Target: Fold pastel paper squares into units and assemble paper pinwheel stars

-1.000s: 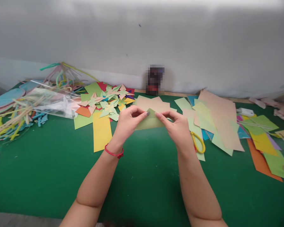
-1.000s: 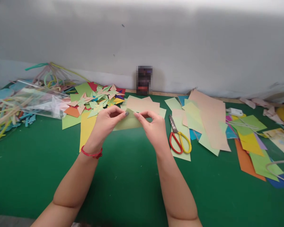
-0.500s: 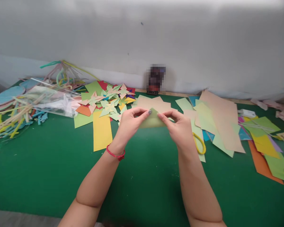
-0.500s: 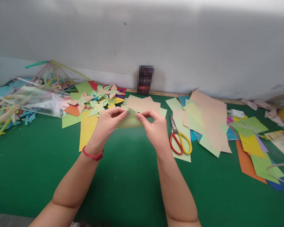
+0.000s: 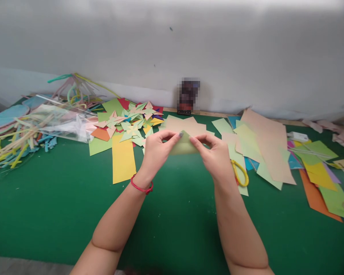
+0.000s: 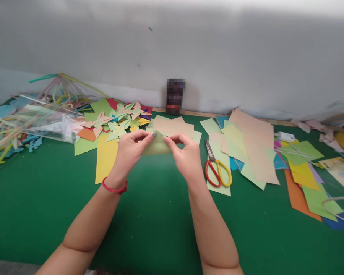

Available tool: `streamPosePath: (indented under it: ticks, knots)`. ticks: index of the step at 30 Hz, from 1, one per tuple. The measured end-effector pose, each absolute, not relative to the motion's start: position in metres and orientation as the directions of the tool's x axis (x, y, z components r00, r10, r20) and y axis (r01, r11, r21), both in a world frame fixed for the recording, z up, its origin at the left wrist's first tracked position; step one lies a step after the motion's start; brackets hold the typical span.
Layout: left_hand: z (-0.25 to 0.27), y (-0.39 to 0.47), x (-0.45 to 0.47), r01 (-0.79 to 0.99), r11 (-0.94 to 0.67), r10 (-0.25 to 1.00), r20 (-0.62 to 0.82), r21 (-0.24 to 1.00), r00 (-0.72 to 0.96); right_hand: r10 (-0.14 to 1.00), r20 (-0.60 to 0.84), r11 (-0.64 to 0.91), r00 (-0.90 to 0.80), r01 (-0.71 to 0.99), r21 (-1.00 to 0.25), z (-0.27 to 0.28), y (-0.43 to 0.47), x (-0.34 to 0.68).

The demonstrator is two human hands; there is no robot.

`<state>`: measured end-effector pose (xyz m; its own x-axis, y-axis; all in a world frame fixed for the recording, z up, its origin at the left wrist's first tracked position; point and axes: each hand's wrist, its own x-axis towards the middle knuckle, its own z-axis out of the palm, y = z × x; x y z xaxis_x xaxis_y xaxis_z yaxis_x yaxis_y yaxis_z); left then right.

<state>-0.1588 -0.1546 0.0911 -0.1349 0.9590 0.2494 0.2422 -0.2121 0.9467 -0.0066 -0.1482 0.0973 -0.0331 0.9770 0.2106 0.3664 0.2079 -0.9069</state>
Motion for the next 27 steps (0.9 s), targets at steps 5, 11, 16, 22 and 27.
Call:
streamPosePath:
  ticks: [5, 11, 16, 22, 27]
  knots:
    - [0.0876, -0.1543, -0.1581, 0.272, -0.230, 0.951, 0.275, 0.935, -0.139, 0.978, 0.208, 0.204, -0.029, 0.365, -0.908, 0.0958, -0.1473, -0.0067]
    - [0.0865, -0.1537, -0.1565, 0.353, -0.248, 0.936, 0.317, 0.902, -0.152, 0.980, 0.197, 0.194, -0.031, 0.376, -0.906, 0.0968, -0.1473, -0.0069]
    - [0.0857, -0.1534, -0.1549, 0.453, -0.296, 0.903, 0.401, 0.841, -0.153, 0.979, 0.202, 0.200, -0.034, 0.380, -0.903, 0.0964, -0.1463, -0.0073]
    - [0.0843, -0.1533, -0.1551, 0.499, -0.321, 0.892, 0.434, 0.805, -0.127, 0.976, 0.211, 0.217, -0.059, 0.394, -0.893, 0.0953, -0.1459, -0.0065]
    - [0.0851, -0.1536, -0.1557, 0.535, -0.362, 0.880, 0.469, 0.763, -0.073, 0.972, 0.213, 0.236, -0.100, 0.409, -0.882, 0.0982, -0.1477, -0.0039]
